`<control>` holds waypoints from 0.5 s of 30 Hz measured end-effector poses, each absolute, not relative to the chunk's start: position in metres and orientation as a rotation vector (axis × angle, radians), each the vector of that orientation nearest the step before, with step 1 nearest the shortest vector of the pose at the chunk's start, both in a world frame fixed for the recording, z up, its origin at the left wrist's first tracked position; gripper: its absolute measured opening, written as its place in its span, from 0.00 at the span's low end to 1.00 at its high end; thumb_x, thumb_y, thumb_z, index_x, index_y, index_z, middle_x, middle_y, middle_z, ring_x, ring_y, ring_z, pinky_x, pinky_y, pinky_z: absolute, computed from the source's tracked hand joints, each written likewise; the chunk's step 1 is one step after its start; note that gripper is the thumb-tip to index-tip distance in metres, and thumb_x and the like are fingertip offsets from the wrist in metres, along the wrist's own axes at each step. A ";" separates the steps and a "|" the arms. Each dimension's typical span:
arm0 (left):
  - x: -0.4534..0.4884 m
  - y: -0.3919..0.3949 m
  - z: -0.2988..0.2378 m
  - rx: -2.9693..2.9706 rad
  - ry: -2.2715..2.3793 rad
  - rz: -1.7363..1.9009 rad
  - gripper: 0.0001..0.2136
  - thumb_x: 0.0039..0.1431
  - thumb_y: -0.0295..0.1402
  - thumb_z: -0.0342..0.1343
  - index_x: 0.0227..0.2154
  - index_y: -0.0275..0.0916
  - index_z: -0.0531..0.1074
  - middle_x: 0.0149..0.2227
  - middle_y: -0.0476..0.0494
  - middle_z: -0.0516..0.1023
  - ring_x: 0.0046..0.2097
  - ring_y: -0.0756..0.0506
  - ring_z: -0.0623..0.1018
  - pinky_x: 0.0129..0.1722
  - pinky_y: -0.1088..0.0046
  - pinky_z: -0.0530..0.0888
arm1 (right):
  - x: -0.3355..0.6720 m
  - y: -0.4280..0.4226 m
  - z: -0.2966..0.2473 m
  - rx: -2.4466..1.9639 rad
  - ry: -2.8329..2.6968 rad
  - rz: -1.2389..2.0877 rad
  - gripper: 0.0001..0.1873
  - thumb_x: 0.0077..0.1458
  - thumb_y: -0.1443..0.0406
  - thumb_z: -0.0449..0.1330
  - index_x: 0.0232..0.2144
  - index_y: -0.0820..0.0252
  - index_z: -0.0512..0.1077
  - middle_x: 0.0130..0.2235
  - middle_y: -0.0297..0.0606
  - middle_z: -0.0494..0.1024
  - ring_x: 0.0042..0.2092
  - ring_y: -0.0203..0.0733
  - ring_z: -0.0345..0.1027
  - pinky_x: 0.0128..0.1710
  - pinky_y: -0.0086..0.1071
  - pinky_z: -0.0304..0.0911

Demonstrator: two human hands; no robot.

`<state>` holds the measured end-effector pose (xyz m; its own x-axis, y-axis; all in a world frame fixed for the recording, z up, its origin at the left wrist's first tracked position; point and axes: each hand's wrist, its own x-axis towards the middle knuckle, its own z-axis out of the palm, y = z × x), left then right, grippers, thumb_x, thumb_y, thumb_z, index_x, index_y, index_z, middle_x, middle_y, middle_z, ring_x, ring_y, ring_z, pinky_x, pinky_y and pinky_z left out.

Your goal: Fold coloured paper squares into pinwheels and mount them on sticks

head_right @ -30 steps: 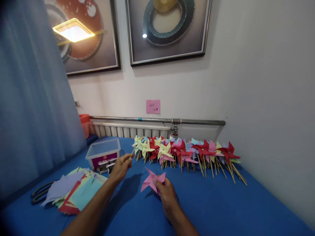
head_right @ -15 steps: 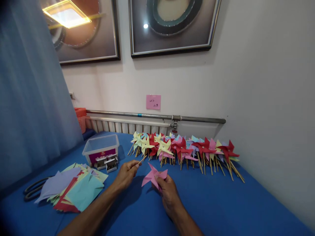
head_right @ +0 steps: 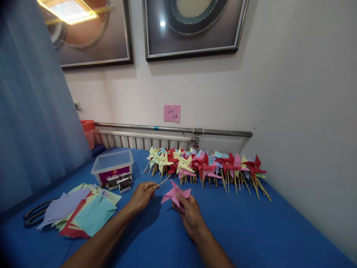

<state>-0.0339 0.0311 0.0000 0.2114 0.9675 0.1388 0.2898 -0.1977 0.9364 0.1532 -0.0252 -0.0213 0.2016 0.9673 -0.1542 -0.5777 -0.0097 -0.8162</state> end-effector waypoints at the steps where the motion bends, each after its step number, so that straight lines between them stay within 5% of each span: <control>1: -0.033 0.032 -0.001 1.646 1.203 1.025 0.10 0.59 0.33 0.51 0.30 0.38 0.77 0.20 0.53 0.65 0.24 0.49 0.64 0.27 0.74 0.57 | 0.154 -0.025 -0.022 -0.908 -0.539 1.327 0.22 0.28 0.60 0.82 0.26 0.59 0.77 0.27 0.30 0.79 0.29 0.35 0.71 0.33 0.30 0.74; 7: -0.028 0.034 -0.003 1.480 1.182 1.090 0.07 0.53 0.34 0.57 0.23 0.39 0.71 0.21 0.52 0.69 0.23 0.50 0.64 0.26 0.75 0.58 | 0.158 -0.024 -0.024 -0.903 -0.529 1.335 0.21 0.30 0.61 0.81 0.27 0.59 0.76 0.28 0.30 0.79 0.32 0.37 0.73 0.36 0.31 0.75; 15: -0.032 0.034 0.001 1.326 1.190 1.178 0.08 0.40 0.35 0.63 0.23 0.35 0.76 0.20 0.51 0.70 0.23 0.52 0.64 0.25 0.75 0.58 | 0.157 -0.024 -0.025 -0.896 -0.539 1.342 0.19 0.34 0.62 0.79 0.27 0.58 0.76 0.29 0.32 0.80 0.32 0.39 0.74 0.36 0.34 0.75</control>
